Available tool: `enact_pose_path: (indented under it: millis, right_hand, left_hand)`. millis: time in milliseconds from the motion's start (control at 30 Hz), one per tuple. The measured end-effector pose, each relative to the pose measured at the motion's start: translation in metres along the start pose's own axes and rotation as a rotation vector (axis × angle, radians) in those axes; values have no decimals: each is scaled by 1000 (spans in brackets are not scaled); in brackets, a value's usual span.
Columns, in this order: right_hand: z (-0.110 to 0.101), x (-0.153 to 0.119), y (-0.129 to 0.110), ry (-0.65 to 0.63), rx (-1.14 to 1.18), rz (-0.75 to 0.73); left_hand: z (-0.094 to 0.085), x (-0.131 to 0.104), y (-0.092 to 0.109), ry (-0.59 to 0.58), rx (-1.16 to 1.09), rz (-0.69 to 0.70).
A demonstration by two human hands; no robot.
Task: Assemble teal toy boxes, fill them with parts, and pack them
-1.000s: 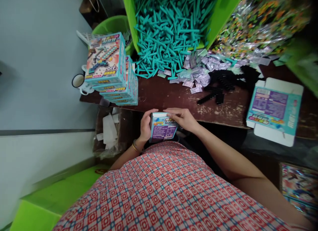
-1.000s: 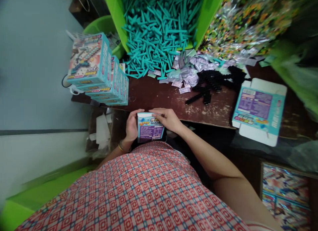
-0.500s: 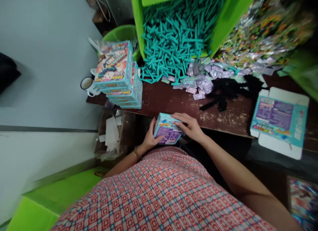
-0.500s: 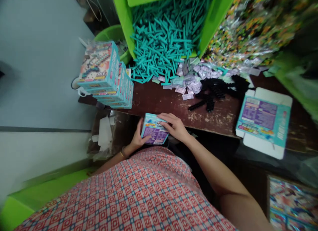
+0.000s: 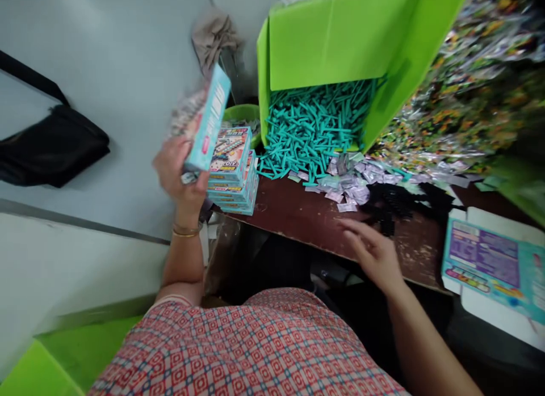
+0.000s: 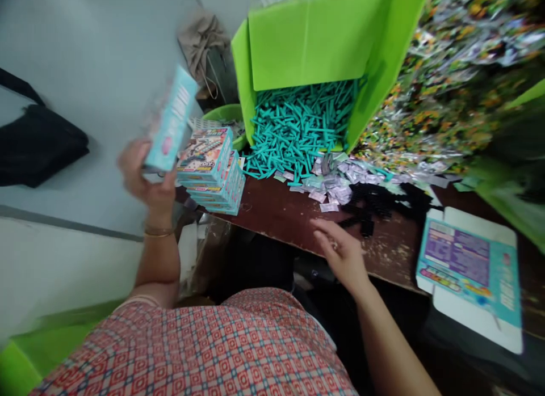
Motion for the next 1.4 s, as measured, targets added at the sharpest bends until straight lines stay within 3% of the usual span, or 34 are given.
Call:
enact_pose_path:
  millis: [100, 200, 267, 333, 400, 467, 533, 600, 667, 767, 833, 933, 1000, 1067, 1167, 1233, 1267, 1300, 1333, 1400]
  right_hand:
    - [28, -33, 22, -187, -81, -64]
    - [27, -58, 48, -286, -165, -76]
    - [0, -63, 67, -240, -283, -67]
    - [-39, -62, 89, -117, -485, -14]
    - [-82, -64, 115, 35, -741, 135]
    - [-110, -76, 143, 96, -944, 341]
    - [-117, -92, 165, 41, -1030, 484]
    - [-108, -104, 176, -56, -1024, 485]
    - [-101, -111, 173, -87, -1006, 420]
    - [-113, -120, 163, 17, -1009, 399]
    - [-122, -126, 158, 81, -1025, 422]
    - [-120, -134, 161, 11, -1061, 426]
    - [-123, -138, 164, -40, -1053, 421]
    - [-146, -138, 160, 41, -1003, 408]
    - [-216, -139, 126, 492, -949, 360]
    - [-244, -143, 90, 816, -937, 296]
    - [-240, -140, 72, 895, -930, 252]
    - [-223, -133, 55, 898, -918, 194]
    - [-194, -121, 39, 832, -892, 111]
    - [-107, -98, 4, 553, -769, -129]
  left_hand:
    - [38, 16, -7, -143, 270, 124]
    - [59, 10, -19, -210, 407, 170]
    - [56, 8, -23, -182, 398, 202]
    - [51, 9, -23, -165, 380, 243]
    - [43, 8, -12, -108, 382, 317]
    - [34, -1, 10, 16, 368, 424]
    - [29, -22, 34, 143, 277, 490]
    - [40, -48, 52, 166, 81, 456]
    - [80, -76, 65, 10, -151, 340]
    - [178, -136, 81, -477, -400, 77]
    - [231, -180, 97, -749, -532, -46]
    - [276, -227, 114, -1015, -669, -156]
    - [290, -243, 115, -1108, -700, -215]
    - [296, -248, 112, -1150, -701, -258]
    - [300, -247, 108, -1169, -700, -302]
    - [300, -244, 111, -1168, -728, -347]
    - [299, -242, 114, -1156, -770, -381]
    - [299, -240, 118, -1128, -838, -424]
    - [298, -237, 121, -1081, -925, -477]
    - [298, -229, 116, -898, -1079, -629]
Point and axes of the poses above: each hand's wrist, its own x-axis towards the middle knuckle, its own z-axis out of the palm, y = z × x, the point moved 10 cm from there along x, towards the middle knuckle, and after that the axes turned 1 degree about -x, right-handed, at the moved point
